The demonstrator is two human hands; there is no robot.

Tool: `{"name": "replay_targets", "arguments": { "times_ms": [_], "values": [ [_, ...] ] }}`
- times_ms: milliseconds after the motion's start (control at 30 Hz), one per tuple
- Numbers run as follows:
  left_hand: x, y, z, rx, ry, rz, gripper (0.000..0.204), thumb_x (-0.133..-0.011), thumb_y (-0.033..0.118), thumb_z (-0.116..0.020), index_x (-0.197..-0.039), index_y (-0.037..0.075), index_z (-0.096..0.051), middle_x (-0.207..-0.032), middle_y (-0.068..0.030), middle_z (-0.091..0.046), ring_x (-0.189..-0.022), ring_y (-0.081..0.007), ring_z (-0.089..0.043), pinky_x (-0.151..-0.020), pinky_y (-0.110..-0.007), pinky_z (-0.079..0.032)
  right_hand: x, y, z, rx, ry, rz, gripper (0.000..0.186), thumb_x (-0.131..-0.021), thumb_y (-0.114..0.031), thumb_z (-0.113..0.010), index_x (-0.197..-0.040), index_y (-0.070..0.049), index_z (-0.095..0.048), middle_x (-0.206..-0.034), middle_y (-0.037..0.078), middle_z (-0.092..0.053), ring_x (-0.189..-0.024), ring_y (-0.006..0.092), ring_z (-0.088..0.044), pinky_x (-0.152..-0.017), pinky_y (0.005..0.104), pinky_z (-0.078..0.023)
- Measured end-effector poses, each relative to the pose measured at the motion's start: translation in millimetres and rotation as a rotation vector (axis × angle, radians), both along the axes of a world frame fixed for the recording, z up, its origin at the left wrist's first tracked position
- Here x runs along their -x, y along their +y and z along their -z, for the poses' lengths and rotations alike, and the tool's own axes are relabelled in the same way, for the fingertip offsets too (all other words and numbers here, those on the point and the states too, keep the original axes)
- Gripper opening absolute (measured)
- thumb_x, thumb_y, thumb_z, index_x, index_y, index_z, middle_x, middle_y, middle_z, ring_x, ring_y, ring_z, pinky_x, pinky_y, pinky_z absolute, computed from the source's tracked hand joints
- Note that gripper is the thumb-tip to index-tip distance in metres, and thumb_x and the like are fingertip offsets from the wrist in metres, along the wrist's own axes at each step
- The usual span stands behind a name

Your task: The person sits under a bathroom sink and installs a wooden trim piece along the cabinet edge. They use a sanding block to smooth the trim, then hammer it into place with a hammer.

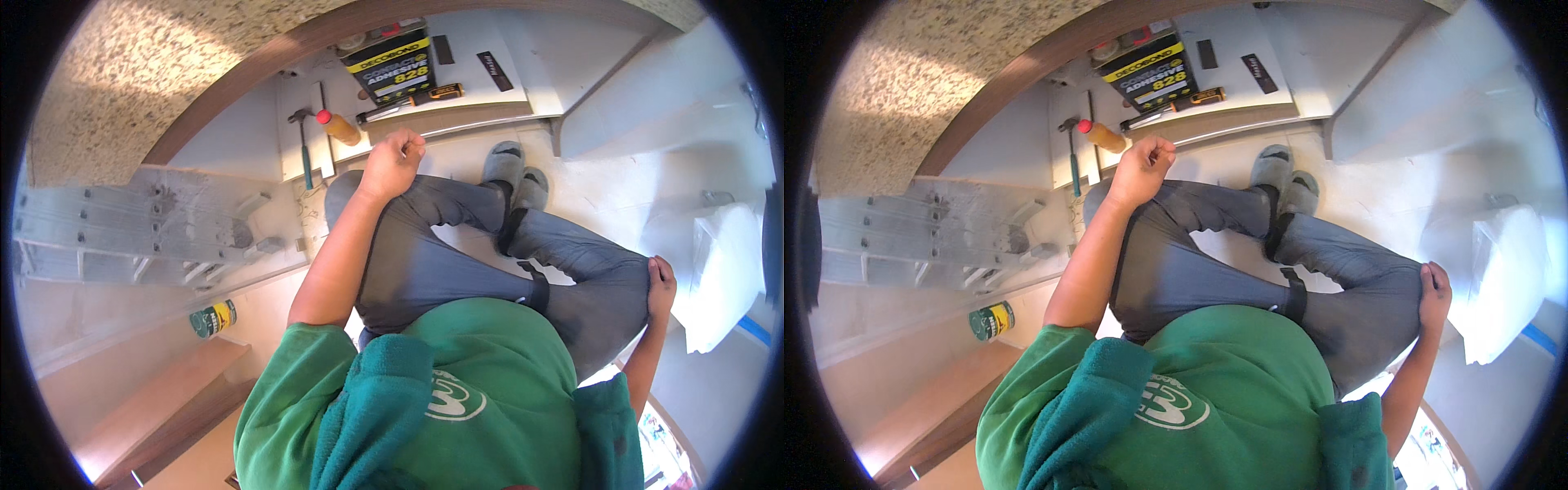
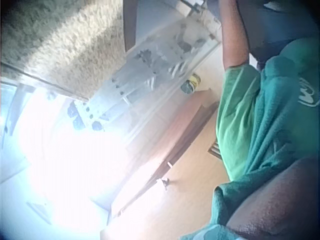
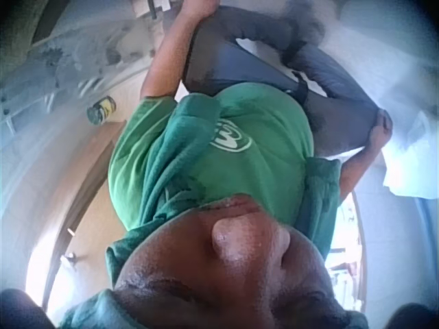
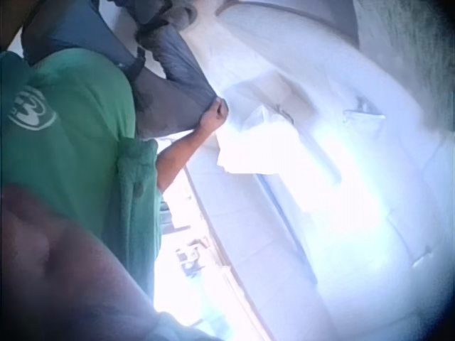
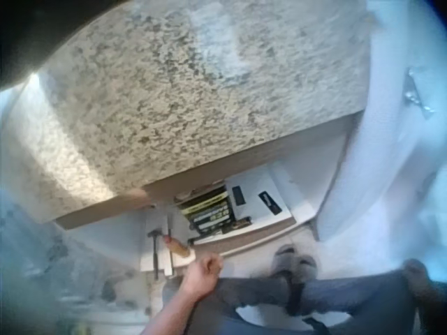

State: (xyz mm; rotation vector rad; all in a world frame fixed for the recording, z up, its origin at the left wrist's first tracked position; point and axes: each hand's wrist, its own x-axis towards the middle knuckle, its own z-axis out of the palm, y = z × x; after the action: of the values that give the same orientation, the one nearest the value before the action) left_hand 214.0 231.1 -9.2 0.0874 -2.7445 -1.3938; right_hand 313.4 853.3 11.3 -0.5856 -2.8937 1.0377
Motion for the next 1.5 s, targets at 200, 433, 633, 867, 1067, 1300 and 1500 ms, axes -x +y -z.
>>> {"name": "replay_targets", "arguments": {
  "times_ms": [200,433,633,867,1067,1300,1500],
  "values": [
    [14,15,18,0.300,0.157,0.192,0.024,-0.085,0.013,-0.072,-0.107,0.006,-0.069,-0.093,-0.0143,-0.071,-0.090,-0.0369,-0.069,-0.084,-0.042,-0.054,-1,0,-1,-0.042,0.029,-0.002,0.033,-0.096,-0.028,-0.070,-0.111,0.002,-0.073,-0.124,0.016,-0.070,-0.117,0.0293,-0.064,-0.105,0.0345,-0.045],
    [16,19,46,0.290,0.257,0.215,0.034,-0.085,0.009,-0.063,-0.119,0.009,-0.069,-0.110,-0.0160,-0.072,-0.105,-0.0354,-0.068,-0.094,-0.044,-0.052,0,-14,-9,-0.053,0.053,0.007,0.032,-0.095,-0.028,-0.070,-0.107,0.002,-0.073,-0.120,0.016,-0.070,-0.113,0.0291,-0.065,-0.101,0.0344,-0.047],
    [16,25,41,0.209,-0.102,0.193,0.032,-0.090,0.013,-0.066,-0.122,0.010,-0.069,-0.090,-0.0124,-0.073,-0.087,-0.0261,-0.070,-0.085,-0.036,-0.053,-1,-15,-10,-0.049,0.067,0.012,0.031,-0.094,-0.027,-0.070,-0.106,0.001,-0.074,-0.119,0.016,-0.070,-0.112,0.0312,-0.065,-0.100,0.0351,-0.047],
    [19,34,29,0.185,-0.176,0.086,0.032,-0.092,0.030,-0.068,-0.113,0.006,-0.072,-0.080,-0.0165,-0.071,-0.076,-0.0297,-0.070,-0.073,-0.041,-0.054,-1,-19,-13,-0.068,0.041,0.045,0.031,-0.093,-0.028,-0.070,-0.106,0.001,-0.074,-0.121,0.018,-0.070,-0.113,0.0319,-0.065,-0.101,0.0355,-0.047],
    [16,36,27,0.225,-0.166,0.132,0.044,-0.090,0.045,-0.072,-0.109,0.006,-0.073,-0.073,-0.0148,-0.067,-0.072,-0.0277,-0.069,-0.069,-0.040,-0.053,-3,-19,-12,-0.046,0.069,0.033,0.032,-0.093,-0.028,-0.071,-0.106,0.001,-0.073,-0.121,0.016,-0.070,-0.112,0.0320,-0.065,-0.100,0.0354,-0.047],
    [15,38,30,0.260,-0.175,0.170,0.039,-0.091,0.044,-0.071,-0.107,0.008,-0.073,-0.074,-0.0130,-0.067,-0.071,-0.0280,-0.068,-0.069,-0.040,-0.053,-3,-24,-18,-0.055,0.063,0.059,0.030,-0.092,-0.027,-0.071,-0.105,0.001,-0.074,-0.119,0.014,-0.071,-0.110,0.0304,-0.066,-0.098,0.0344,-0.048],
    [14,40,32,0.228,-0.136,0.160,0.039,-0.092,0.041,-0.071,-0.108,0.006,-0.073,-0.073,-0.0130,-0.067,-0.070,-0.0275,-0.067,-0.069,-0.040,-0.053,-3,-20,-17,-0.072,0.076,0.022,0.030,-0.092,-0.027,-0.070,-0.103,0.001,-0.074,-0.118,0.014,-0.070,-0.110,0.0307,-0.066,-0.098,0.0351,-0.048]
  ]
}}
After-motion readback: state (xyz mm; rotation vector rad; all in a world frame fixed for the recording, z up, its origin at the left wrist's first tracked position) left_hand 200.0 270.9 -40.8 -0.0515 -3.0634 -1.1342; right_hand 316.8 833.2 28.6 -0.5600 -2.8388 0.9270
